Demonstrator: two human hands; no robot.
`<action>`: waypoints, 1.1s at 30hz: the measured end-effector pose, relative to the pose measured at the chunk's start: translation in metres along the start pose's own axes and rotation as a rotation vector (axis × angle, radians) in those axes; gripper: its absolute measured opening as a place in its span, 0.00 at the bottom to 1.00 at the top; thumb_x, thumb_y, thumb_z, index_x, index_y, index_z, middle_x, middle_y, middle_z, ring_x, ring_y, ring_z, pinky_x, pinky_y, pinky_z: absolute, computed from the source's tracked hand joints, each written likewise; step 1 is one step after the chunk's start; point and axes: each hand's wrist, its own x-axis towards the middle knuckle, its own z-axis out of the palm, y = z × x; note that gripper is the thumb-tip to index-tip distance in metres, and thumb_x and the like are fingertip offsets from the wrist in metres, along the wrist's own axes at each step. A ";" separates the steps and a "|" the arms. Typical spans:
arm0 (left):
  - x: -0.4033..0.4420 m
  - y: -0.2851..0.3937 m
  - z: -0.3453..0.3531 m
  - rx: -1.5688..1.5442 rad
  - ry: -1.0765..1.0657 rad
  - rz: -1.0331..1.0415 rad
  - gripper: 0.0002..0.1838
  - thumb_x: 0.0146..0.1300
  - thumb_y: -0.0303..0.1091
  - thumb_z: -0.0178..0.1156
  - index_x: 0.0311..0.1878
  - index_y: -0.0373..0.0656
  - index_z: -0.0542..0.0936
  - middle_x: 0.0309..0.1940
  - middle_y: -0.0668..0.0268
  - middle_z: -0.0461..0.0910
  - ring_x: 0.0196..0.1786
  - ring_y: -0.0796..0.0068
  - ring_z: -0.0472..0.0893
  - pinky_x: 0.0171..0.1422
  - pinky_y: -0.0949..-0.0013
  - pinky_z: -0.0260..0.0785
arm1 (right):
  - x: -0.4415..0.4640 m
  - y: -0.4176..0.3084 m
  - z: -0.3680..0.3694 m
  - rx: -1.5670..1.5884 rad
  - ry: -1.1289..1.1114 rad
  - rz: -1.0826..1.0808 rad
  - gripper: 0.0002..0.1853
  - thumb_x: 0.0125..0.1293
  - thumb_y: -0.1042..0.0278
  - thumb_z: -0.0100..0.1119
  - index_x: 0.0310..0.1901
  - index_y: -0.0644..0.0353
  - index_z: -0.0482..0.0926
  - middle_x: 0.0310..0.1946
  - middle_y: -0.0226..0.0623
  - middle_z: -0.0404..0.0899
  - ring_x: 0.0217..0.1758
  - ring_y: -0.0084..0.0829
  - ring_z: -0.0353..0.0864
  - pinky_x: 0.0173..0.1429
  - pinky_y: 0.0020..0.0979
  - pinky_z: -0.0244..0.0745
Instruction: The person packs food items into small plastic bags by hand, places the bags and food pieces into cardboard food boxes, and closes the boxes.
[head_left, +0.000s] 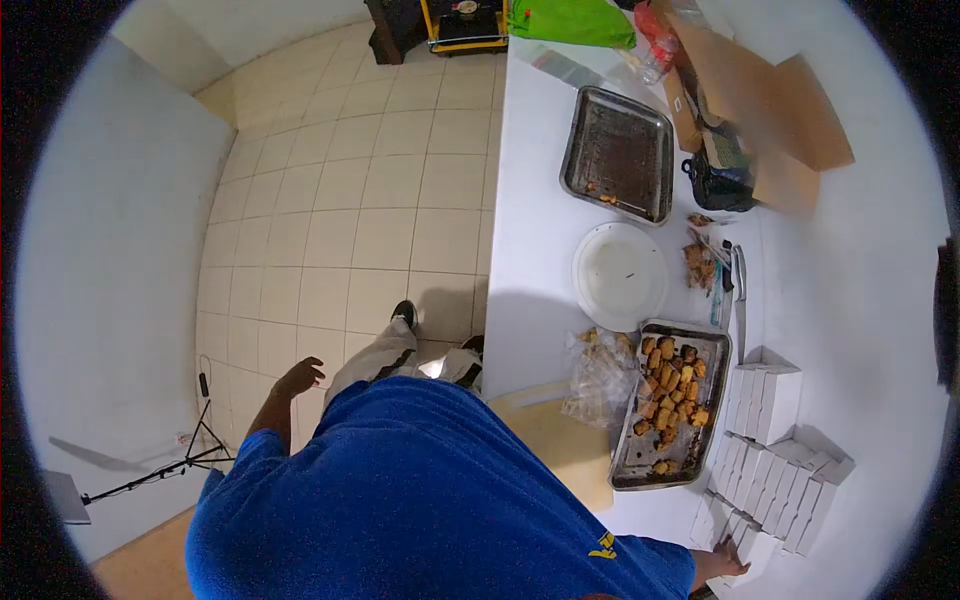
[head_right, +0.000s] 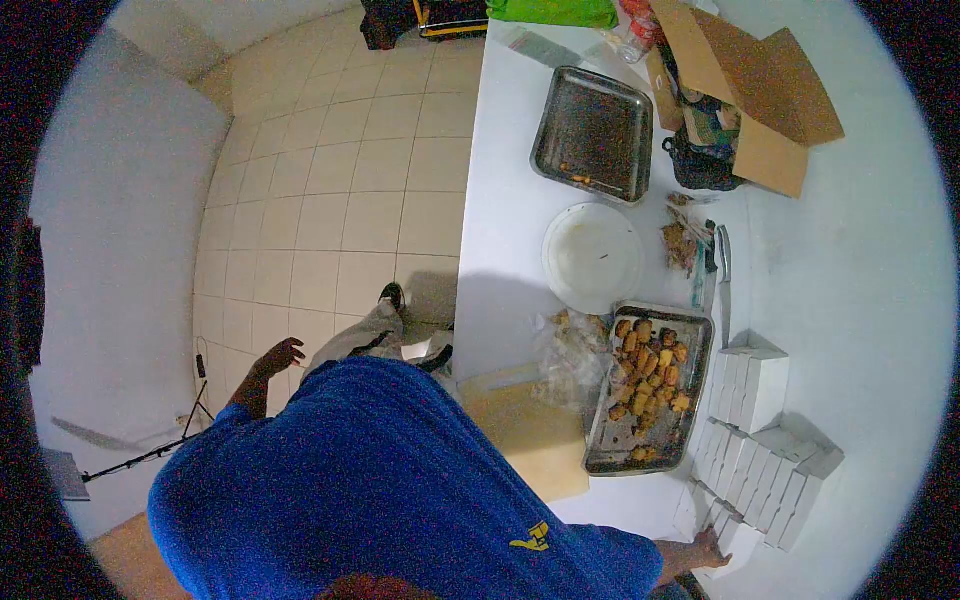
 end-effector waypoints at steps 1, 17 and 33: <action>-0.002 0.001 0.001 -0.010 0.000 -0.001 0.25 0.52 0.12 0.49 0.57 0.35 0.65 0.39 0.51 0.80 0.39 0.66 0.81 0.41 0.69 0.76 | 0.003 0.000 -0.002 0.037 0.003 -0.008 0.52 0.35 0.51 0.63 0.65 0.61 0.52 0.67 0.50 0.49 0.70 0.48 0.47 0.67 0.51 0.52; -0.003 0.021 -0.005 0.074 -0.052 -0.033 0.16 0.57 0.15 0.46 0.48 0.37 0.74 0.41 0.59 0.79 0.47 0.66 0.79 0.44 0.71 0.78 | 0.002 0.007 -0.030 0.388 0.131 0.100 0.40 0.45 0.52 0.60 0.60 0.63 0.63 0.63 0.50 0.58 0.64 0.57 0.55 0.57 0.64 0.59; 0.070 0.016 -0.027 0.311 -0.191 0.225 0.21 0.56 0.15 0.47 0.55 0.36 0.68 0.39 0.57 0.80 0.40 0.70 0.81 0.40 0.71 0.76 | -0.184 0.068 -0.138 0.158 -0.220 -0.193 0.38 0.46 0.54 0.64 0.58 0.63 0.65 0.59 0.55 0.62 0.61 0.59 0.60 0.62 0.66 0.54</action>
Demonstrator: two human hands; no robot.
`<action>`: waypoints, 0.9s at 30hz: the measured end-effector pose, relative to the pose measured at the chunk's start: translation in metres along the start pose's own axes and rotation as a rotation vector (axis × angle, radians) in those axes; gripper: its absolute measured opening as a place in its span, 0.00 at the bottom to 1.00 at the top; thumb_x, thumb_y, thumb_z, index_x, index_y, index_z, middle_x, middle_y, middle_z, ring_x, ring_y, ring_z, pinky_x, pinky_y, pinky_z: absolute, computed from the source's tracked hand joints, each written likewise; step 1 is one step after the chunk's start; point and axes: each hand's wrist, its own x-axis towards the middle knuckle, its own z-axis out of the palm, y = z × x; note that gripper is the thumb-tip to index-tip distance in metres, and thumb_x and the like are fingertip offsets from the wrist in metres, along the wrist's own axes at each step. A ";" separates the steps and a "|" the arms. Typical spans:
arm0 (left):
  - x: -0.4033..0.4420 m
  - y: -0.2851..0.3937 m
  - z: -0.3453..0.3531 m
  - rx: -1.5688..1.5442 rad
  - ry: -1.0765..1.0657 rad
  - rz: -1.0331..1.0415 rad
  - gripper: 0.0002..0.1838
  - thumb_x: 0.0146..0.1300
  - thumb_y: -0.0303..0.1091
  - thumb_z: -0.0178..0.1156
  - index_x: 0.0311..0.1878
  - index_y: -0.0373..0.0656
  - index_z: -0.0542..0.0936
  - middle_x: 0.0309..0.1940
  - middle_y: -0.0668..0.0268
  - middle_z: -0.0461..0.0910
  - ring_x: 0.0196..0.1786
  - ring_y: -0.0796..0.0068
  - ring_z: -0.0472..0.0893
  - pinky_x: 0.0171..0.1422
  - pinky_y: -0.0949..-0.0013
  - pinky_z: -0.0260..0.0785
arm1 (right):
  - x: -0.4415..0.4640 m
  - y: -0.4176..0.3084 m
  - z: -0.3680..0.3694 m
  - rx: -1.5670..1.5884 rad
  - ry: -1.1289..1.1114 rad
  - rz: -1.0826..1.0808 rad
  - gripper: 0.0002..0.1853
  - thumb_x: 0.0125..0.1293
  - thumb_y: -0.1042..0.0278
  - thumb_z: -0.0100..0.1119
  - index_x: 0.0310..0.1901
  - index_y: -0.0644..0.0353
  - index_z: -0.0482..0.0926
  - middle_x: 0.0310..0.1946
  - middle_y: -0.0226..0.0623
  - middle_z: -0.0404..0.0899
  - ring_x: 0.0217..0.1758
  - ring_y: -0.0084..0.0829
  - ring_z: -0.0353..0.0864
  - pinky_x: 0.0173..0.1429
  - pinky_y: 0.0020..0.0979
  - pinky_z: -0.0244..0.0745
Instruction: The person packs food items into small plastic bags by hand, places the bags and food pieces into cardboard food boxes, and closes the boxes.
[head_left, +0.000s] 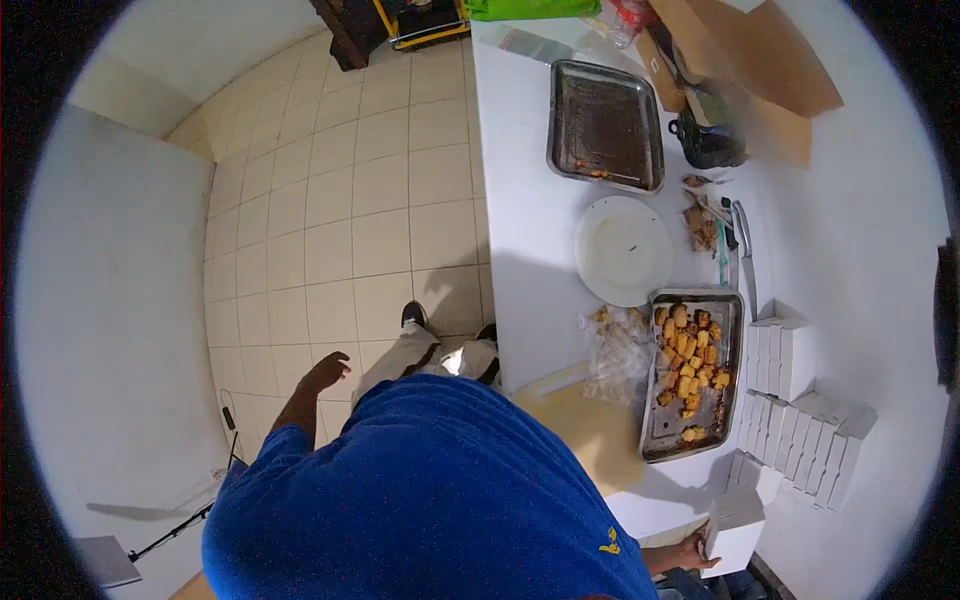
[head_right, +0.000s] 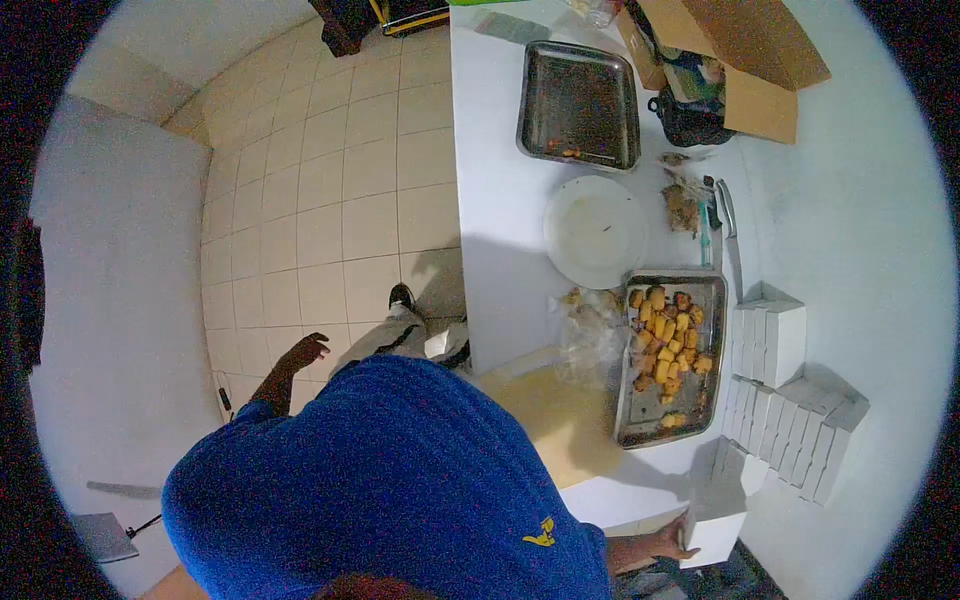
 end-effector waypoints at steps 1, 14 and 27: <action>0.004 0.006 -0.001 -0.175 -0.001 -0.019 0.21 0.57 0.15 0.46 0.55 0.36 0.68 0.37 0.58 0.81 0.41 0.71 0.81 0.41 0.71 0.75 | -0.024 0.007 0.005 0.001 0.008 -0.013 0.37 0.46 0.55 0.65 0.58 0.64 0.65 0.59 0.56 0.62 0.61 0.59 0.60 0.63 0.65 0.55; 0.078 -0.003 -0.024 -0.410 -0.098 -0.026 0.17 0.61 0.24 0.48 0.55 0.35 0.68 0.37 0.56 0.80 0.39 0.68 0.80 0.42 0.68 0.74 | -0.247 0.095 0.013 -0.047 -0.156 0.456 0.38 0.55 0.51 0.59 0.65 0.58 0.59 0.65 0.46 0.59 0.66 0.51 0.60 0.66 0.55 0.59; 0.044 -0.099 -0.091 -0.555 -0.121 0.153 0.26 0.54 0.36 0.59 0.56 0.37 0.69 0.42 0.57 0.80 0.41 0.67 0.79 0.46 0.67 0.75 | -0.320 0.131 0.032 -0.041 -0.231 0.553 0.36 0.53 0.50 0.62 0.63 0.54 0.63 0.62 0.43 0.64 0.63 0.50 0.63 0.61 0.57 0.67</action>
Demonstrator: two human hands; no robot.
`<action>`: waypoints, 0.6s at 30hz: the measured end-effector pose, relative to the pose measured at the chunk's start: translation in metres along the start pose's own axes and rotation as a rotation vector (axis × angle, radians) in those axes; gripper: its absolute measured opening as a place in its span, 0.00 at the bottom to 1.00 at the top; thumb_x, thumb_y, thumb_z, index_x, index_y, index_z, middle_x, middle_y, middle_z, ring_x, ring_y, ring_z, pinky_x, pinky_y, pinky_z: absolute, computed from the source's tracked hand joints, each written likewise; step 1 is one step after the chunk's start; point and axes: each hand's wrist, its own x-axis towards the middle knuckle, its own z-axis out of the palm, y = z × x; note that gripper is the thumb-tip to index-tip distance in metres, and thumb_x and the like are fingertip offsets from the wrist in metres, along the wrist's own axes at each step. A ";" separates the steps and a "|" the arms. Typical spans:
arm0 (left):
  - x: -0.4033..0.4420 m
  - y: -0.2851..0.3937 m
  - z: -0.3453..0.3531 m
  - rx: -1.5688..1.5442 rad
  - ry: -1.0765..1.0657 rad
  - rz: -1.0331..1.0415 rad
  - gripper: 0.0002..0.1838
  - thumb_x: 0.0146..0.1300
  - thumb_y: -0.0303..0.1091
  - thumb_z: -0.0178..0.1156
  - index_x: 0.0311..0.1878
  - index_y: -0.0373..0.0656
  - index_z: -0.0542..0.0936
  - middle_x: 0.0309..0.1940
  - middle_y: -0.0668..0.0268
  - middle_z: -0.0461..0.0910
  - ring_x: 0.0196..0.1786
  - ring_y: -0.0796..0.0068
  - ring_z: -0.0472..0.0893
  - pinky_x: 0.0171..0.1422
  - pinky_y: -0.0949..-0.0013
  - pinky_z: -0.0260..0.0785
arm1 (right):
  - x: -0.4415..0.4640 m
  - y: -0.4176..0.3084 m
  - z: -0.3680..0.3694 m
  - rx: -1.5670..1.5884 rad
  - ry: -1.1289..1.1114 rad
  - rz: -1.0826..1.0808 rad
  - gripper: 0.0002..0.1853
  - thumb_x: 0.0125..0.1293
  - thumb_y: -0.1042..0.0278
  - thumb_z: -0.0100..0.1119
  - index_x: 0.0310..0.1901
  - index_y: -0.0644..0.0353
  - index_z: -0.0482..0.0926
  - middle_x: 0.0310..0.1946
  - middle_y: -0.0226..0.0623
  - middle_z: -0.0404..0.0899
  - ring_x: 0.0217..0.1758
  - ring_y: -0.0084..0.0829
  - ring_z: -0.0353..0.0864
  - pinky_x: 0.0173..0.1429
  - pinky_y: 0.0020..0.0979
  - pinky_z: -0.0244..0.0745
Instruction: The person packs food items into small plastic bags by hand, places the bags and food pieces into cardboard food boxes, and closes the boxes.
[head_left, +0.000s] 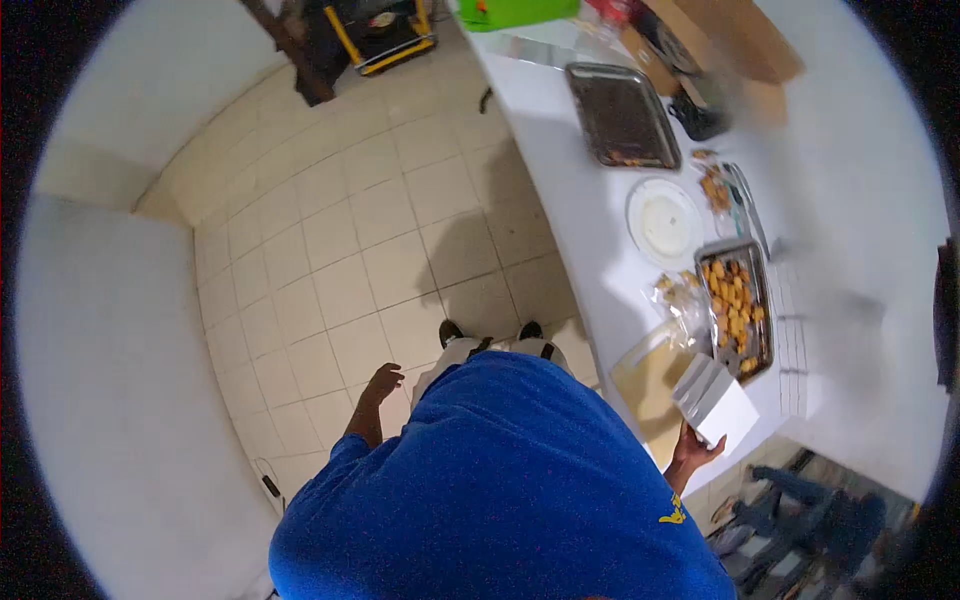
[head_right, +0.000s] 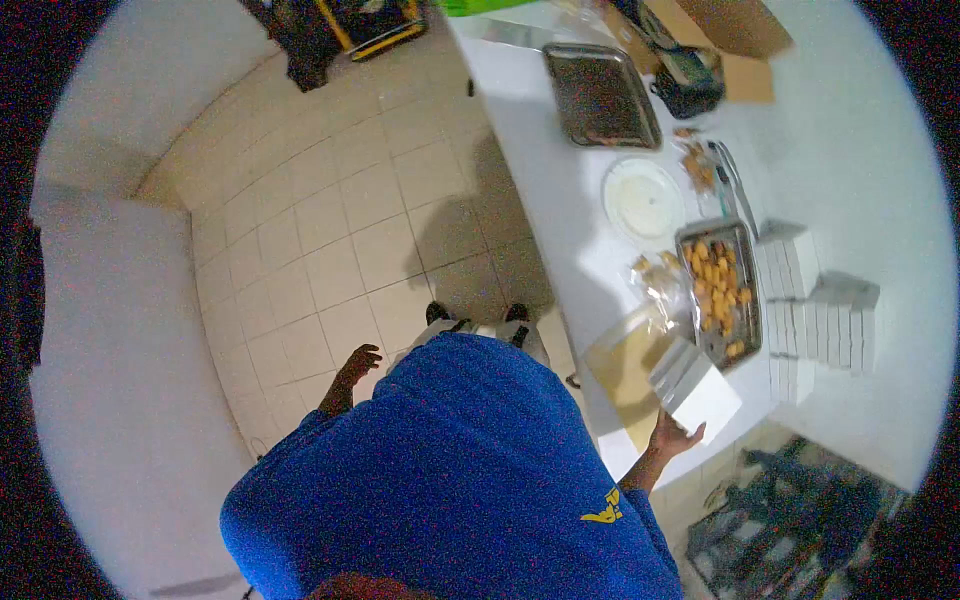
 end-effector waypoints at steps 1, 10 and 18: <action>-0.006 -0.003 -0.004 -0.009 0.041 -0.015 0.25 0.55 0.37 0.58 0.56 0.39 0.69 0.42 0.58 0.80 0.41 0.67 0.79 0.46 0.65 0.74 | -0.005 0.008 0.003 -0.016 0.085 -0.017 0.37 0.52 0.50 0.62 0.63 0.54 0.63 0.62 0.43 0.63 0.64 0.51 0.63 0.62 0.57 0.66; -0.031 0.004 -0.020 -0.141 0.223 -0.288 0.21 0.61 0.35 0.52 0.59 0.50 0.68 0.49 0.63 0.79 0.45 0.66 0.79 0.51 0.50 0.65 | -0.002 0.100 0.090 -0.275 -0.233 0.075 0.40 0.54 0.47 0.57 0.67 0.54 0.56 0.66 0.42 0.57 0.68 0.48 0.56 0.68 0.56 0.52; 0.005 0.045 -0.015 -0.050 0.299 -0.482 0.19 0.62 0.38 0.51 0.57 0.53 0.69 0.48 0.67 0.80 0.46 0.68 0.78 0.49 0.51 0.63 | 0.061 0.259 0.188 -0.213 -0.232 0.390 0.42 0.49 0.41 0.58 0.65 0.50 0.58 0.63 0.43 0.60 0.65 0.49 0.58 0.64 0.60 0.56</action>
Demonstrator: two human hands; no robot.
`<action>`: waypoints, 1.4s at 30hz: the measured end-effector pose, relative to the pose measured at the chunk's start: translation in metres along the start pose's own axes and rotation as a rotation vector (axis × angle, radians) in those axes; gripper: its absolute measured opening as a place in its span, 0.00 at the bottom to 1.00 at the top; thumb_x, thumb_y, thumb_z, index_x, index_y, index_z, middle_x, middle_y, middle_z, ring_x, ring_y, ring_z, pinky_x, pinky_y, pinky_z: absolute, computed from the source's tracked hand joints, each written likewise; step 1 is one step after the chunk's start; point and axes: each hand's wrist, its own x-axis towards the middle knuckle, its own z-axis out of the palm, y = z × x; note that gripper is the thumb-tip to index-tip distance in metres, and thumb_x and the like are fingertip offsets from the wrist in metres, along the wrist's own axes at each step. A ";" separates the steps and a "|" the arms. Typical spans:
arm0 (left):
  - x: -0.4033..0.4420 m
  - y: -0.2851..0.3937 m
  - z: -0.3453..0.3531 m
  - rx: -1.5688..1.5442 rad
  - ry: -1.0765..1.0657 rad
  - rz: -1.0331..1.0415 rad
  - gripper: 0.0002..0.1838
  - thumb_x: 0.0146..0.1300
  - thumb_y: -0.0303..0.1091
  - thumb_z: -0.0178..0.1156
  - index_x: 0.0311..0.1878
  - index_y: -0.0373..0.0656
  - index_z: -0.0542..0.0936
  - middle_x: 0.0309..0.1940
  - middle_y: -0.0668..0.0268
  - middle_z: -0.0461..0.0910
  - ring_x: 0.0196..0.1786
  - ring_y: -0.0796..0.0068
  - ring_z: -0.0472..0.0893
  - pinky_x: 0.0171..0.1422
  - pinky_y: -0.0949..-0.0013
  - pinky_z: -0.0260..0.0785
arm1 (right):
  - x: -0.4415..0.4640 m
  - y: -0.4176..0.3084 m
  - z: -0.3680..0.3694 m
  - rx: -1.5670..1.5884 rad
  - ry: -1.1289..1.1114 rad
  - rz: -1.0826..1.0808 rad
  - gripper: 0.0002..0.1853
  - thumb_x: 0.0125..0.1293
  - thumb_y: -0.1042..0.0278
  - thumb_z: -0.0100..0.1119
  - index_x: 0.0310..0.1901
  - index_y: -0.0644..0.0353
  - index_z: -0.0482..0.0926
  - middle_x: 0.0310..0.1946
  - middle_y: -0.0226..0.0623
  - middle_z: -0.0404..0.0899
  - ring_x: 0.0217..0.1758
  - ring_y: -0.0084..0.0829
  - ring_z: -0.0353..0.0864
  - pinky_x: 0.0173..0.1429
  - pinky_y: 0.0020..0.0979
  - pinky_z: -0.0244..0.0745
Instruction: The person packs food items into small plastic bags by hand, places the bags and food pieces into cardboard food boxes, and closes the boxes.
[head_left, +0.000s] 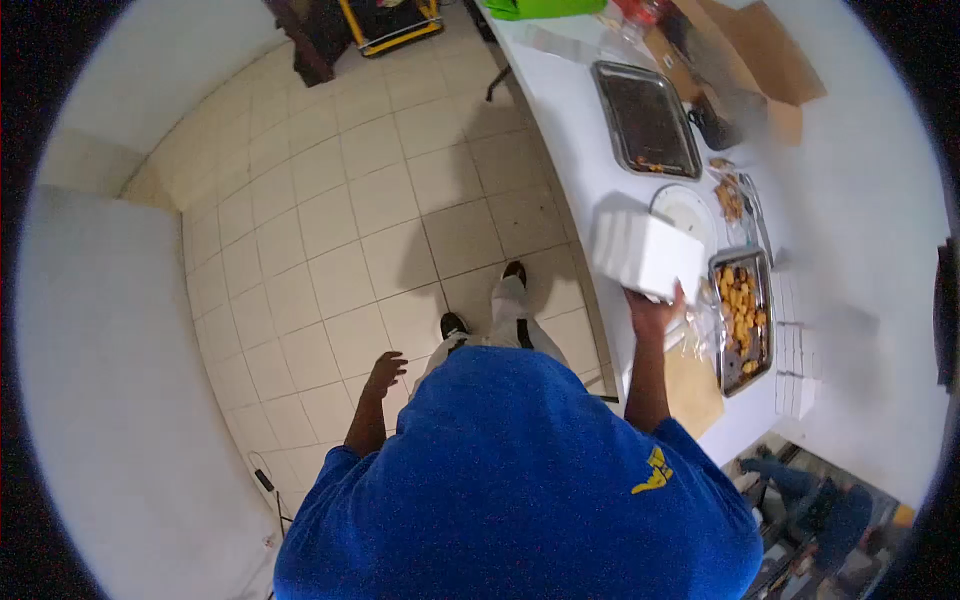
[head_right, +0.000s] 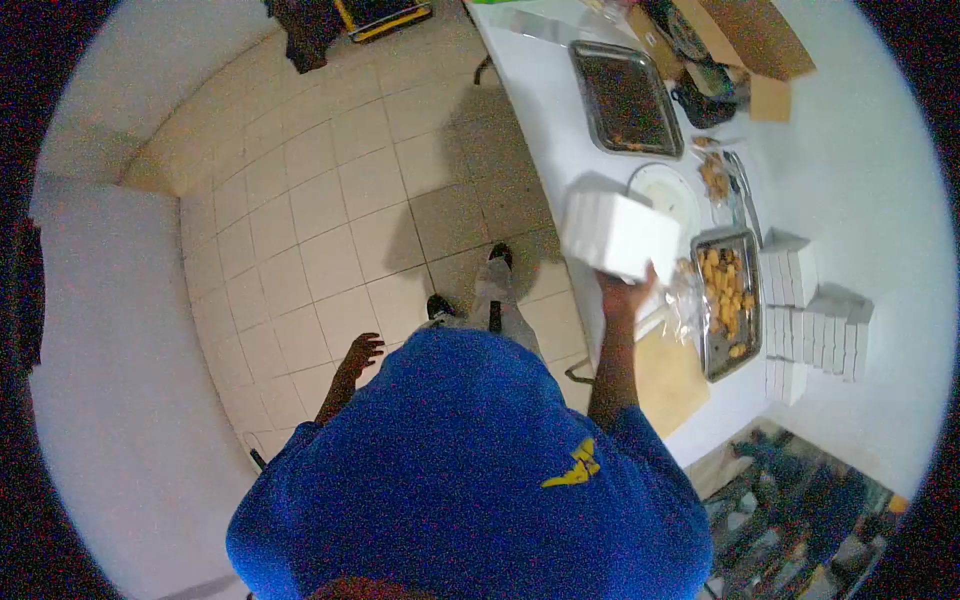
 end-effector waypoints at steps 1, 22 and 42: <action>0.007 0.010 0.001 -0.012 -0.063 0.099 0.19 0.62 0.38 0.50 0.57 0.53 0.70 0.46 0.68 0.80 0.45 0.70 0.78 0.48 0.53 0.63 | 0.013 0.014 0.010 -0.032 -0.017 -0.014 0.40 0.50 0.40 0.57 0.63 0.49 0.60 0.60 0.42 0.62 0.61 0.48 0.62 0.61 0.58 0.60; 0.028 0.330 0.296 -0.005 -0.457 0.200 0.52 0.56 0.67 0.54 0.71 0.63 0.31 0.72 0.60 0.42 0.72 0.49 0.48 0.65 0.36 0.53 | 0.060 0.050 0.048 -0.128 -0.008 0.342 0.30 0.54 0.52 0.59 0.56 0.45 0.58 0.53 0.42 0.63 0.58 0.44 0.66 0.55 0.52 0.70; -0.019 0.318 0.307 0.301 -0.518 0.321 0.54 0.52 0.70 0.53 0.71 0.58 0.34 0.70 0.57 0.48 0.69 0.53 0.54 0.62 0.42 0.55 | -0.011 0.073 0.019 -0.329 0.128 -0.048 0.37 0.50 0.44 0.61 0.57 0.44 0.55 0.54 0.42 0.61 0.58 0.43 0.64 0.57 0.55 0.65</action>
